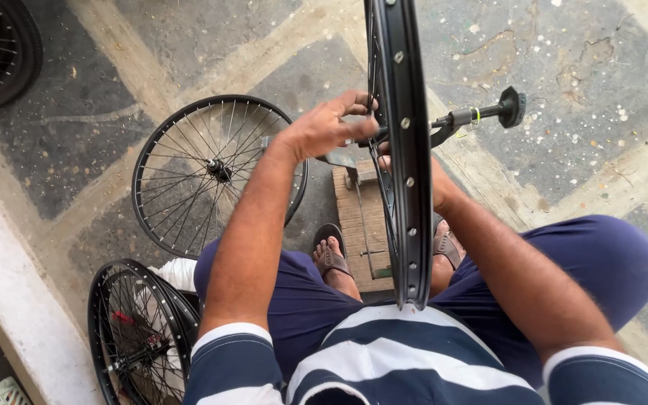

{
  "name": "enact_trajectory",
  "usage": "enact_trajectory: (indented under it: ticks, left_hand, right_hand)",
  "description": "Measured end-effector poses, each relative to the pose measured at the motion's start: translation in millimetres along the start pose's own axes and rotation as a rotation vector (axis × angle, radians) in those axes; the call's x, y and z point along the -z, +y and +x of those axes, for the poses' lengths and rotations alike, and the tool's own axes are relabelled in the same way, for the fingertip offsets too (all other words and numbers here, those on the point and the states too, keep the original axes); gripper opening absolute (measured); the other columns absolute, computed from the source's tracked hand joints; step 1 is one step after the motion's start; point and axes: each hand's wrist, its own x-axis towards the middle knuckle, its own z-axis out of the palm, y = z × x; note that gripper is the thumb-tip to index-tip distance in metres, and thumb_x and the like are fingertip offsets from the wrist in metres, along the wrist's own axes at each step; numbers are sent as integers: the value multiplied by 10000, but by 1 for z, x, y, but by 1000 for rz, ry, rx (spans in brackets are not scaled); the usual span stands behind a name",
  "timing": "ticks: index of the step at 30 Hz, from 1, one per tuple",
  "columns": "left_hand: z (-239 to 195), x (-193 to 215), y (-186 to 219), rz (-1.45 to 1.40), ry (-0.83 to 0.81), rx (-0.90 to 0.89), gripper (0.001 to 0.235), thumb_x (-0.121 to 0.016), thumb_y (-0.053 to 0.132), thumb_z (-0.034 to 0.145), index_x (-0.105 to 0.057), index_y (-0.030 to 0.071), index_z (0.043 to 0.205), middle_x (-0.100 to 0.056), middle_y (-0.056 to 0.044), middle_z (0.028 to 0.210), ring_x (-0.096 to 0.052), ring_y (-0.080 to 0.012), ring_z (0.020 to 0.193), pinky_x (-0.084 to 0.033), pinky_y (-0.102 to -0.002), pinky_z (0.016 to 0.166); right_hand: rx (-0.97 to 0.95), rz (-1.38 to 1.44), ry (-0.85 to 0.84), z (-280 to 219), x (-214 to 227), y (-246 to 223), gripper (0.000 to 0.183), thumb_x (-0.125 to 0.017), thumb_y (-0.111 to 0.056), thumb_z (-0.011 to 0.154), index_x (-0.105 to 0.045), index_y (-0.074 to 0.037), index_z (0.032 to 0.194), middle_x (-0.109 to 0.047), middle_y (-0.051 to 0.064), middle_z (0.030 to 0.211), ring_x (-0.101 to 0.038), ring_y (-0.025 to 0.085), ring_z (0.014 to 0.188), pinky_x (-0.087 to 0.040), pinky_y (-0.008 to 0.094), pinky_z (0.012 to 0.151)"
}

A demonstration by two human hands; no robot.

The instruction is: The person sits on the ground and adjusts the spokes of a bicycle wheel mounted on a truing stand using a spoke wrench. They spin the wheel to check alignment and use pliers to tighten the axle nuts on both sides of the hub.

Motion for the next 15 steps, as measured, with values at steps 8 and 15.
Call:
enact_trajectory:
  ticks: [8, 15]
  left_hand:
    - [4, -15, 11, 223, 243, -24, 633, -733, 599, 747, -698, 166, 1208, -748, -104, 1240, -790, -255, 923, -622, -413, 826]
    - [0, -16, 17, 258, 278, -14, 614, -753, 574, 741, -702, 175, 1205, -760, -89, 1216, -777, -246, 905, -613, -425, 814]
  right_hand:
    - [-182, -855, -313, -22, 97, -88, 671, -659, -430, 831, -540, -191, 1446, -726, 104, 1237, -715, 251, 1081, -579, 408, 917]
    - [-252, -699, 82, 10, 205, -54, 390, -497, -363, 1132, -689, -95, 1340, -728, 209, 1102, -679, 341, 1054, -548, 494, 906]
